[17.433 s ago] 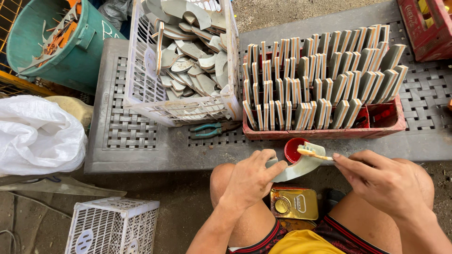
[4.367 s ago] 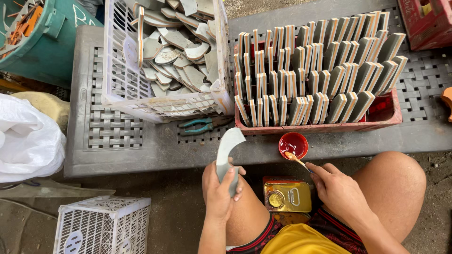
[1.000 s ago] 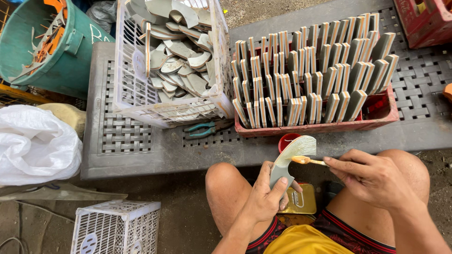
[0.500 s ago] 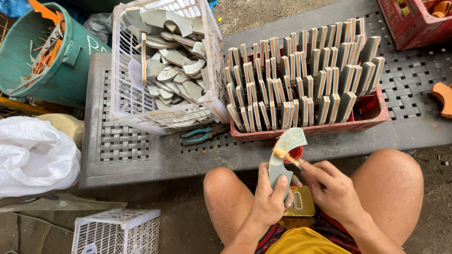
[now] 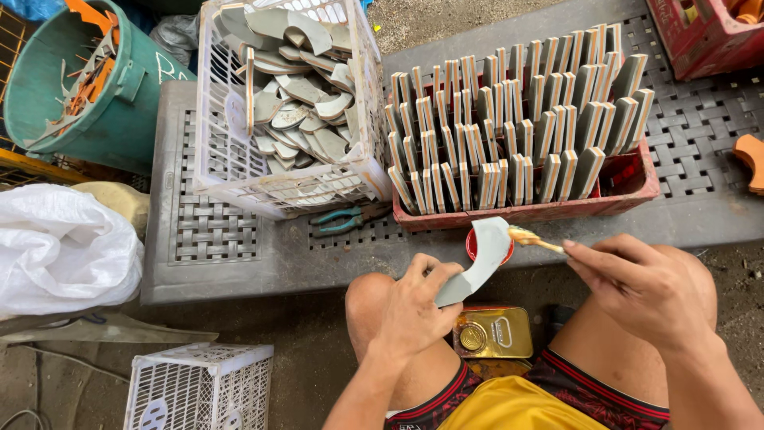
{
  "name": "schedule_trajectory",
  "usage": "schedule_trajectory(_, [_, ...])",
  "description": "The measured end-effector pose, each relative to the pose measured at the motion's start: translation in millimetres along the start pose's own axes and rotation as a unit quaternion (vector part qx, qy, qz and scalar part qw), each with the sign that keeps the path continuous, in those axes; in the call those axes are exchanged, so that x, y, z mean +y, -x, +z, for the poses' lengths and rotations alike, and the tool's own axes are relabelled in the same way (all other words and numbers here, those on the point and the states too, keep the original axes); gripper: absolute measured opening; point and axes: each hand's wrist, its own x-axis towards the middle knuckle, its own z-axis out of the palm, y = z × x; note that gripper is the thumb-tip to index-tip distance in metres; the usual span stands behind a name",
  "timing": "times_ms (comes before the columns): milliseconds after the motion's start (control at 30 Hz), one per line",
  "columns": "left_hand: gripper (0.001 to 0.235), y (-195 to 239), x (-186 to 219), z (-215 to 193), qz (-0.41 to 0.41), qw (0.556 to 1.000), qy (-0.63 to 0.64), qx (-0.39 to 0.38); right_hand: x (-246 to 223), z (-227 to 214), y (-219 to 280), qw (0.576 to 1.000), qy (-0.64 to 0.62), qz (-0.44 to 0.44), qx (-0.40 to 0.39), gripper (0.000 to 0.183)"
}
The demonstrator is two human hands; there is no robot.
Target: The person paints the edges of gray slipper soles with a brush dipped in red liquid. They pick up each sole from a white crate, apply the red coating to the edges, and place the finished sole into a red crate.
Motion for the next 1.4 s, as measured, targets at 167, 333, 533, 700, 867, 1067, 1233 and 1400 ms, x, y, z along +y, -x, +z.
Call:
schedule_trajectory(167, [0.047, 0, 7, -9, 0.009, 0.999, -0.032, -0.013, -12, 12, 3, 0.996, 0.007, -0.035, -0.079, 0.032])
schedule_trajectory(333, [0.048, 2, 10, -6, 0.023, 0.999, -0.028, 0.006, -8, 2, 3, 0.991, -0.001, 0.022, -0.135, 0.027])
schedule_trajectory(533, [0.046, 0, 7, -7, 0.022, 0.999, -0.037, 0.006, -7, -7, -1, 0.996, 0.079, 0.009, -0.038, 0.022])
schedule_trajectory(700, [0.042, -5, -1, -10, 0.074, 0.996, -0.046, -0.023, -6, -12, -15, 0.968, 0.15, 0.06, -0.19, 0.022])
schedule_trajectory(867, [0.041, -11, -9, -16, 0.088, 0.994, -0.048, -0.04, 5, -22, -35, 0.989, -0.007, 0.031, -0.143, 0.028])
schedule_trajectory(1067, [0.045, -16, -15, -22, 0.095, 0.992, -0.052, -0.062, 8, -16, -46, 0.992, 0.051, -0.013, -0.115, 0.027])
schedule_trajectory(1233, [0.044, -20, -20, -22, 0.089, 0.993, -0.049, -0.061, 14, -8, -40, 0.993, 0.059, 0.012, -0.102, 0.025])
schedule_trajectory(1400, [0.04, -23, -20, -19, 0.064, 0.996, -0.024, -0.049, 28, -3, -29, 0.972, -0.046, 0.127, -0.19, 0.028])
